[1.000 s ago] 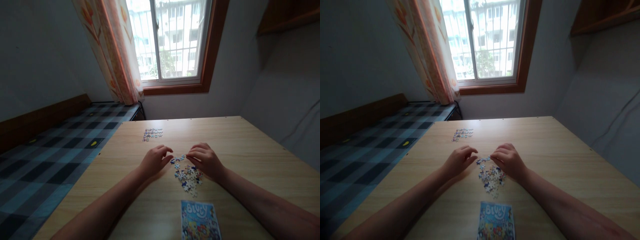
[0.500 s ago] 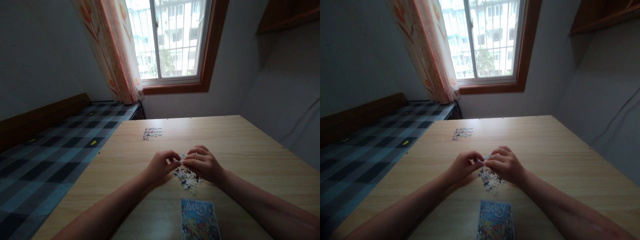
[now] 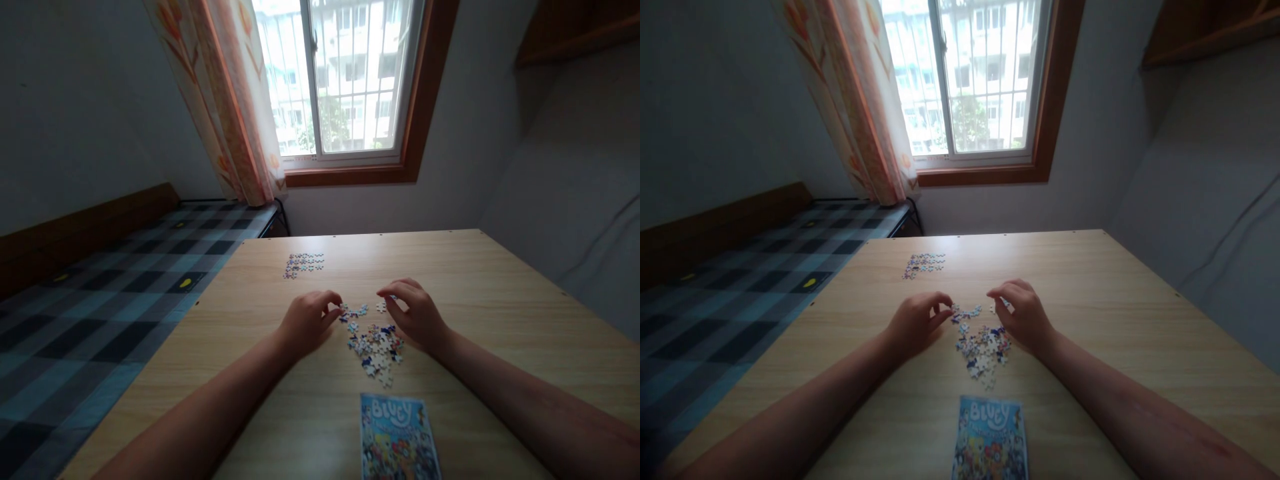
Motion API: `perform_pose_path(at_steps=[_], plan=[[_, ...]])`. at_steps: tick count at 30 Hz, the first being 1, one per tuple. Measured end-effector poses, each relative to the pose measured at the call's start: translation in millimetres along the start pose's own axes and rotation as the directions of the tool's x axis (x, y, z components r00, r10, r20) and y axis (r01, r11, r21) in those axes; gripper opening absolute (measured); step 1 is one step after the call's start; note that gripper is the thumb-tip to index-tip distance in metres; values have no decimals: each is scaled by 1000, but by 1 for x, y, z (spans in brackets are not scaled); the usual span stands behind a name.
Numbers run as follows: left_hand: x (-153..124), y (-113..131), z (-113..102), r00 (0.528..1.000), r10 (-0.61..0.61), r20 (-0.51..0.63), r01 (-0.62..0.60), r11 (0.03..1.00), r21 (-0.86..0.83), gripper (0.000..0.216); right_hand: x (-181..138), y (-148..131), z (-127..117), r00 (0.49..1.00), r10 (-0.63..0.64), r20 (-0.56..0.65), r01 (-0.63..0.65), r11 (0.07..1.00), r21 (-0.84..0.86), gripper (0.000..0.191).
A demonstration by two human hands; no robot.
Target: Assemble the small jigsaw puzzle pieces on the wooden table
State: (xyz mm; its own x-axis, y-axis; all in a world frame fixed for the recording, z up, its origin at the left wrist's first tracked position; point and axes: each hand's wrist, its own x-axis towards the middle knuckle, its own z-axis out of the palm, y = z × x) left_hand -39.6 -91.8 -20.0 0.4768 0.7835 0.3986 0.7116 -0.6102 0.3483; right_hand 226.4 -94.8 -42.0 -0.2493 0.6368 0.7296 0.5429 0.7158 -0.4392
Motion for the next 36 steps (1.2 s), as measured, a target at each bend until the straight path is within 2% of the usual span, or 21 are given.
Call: perform_pose_path(at_steps=[3, 6, 9, 15, 17, 21, 24, 29, 32, 36], plan=[[3, -12, -2, 996, -85, -10, 86, 991, 103, 9, 0, 2, 2, 997, -19, 75, 17, 1000, 21, 27], [5, -19, -3, 993, -114, 27, 107, 979, 172, 12, -1, 4, 2, 994, -35, 108, 30, 998, 46, 31], [5, -20, -3, 993, -95, 70, 80, 979, 189, 16, -2, 5, 2, 991, -32, 127, 26, 998, 48, 35], [5, -15, -3, 993, -13, 114, -8, 984, 179, 13, -4, 4, 4, 950, -115, 291, 117, 993, 9, 38], [5, -14, -3, 992, 20, 123, -42, 984, 172, 14, -4, 5, 6, 946, -107, 306, 123, 992, -30, 39], [5, -14, -2, 988, 67, 137, -85, 988, 132, 18, -5, 9, 8, 961, -43, 274, 72, 993, -96, 40], [4, -14, -2, 986, 76, 151, -93, 989, 112, 19, -5, 10, 9, 971, -11, 240, 30, 997, -75, 39], [4, -13, -3, 984, 98, 146, -112, 989, 92, 20, -4, 15, 8, 991, 86, 99, -82, 995, -48, 39], [4, -13, -3, 982, 122, 141, -133, 988, 73, 20, -3, 25, 4, 982, 185, 36, -183, 982, -57, 38], [5, -15, -3, 978, 142, 150, -149, 988, 35, 22, -2, 37, 0, 971, 236, 47, -234, 971, -45, 36]])
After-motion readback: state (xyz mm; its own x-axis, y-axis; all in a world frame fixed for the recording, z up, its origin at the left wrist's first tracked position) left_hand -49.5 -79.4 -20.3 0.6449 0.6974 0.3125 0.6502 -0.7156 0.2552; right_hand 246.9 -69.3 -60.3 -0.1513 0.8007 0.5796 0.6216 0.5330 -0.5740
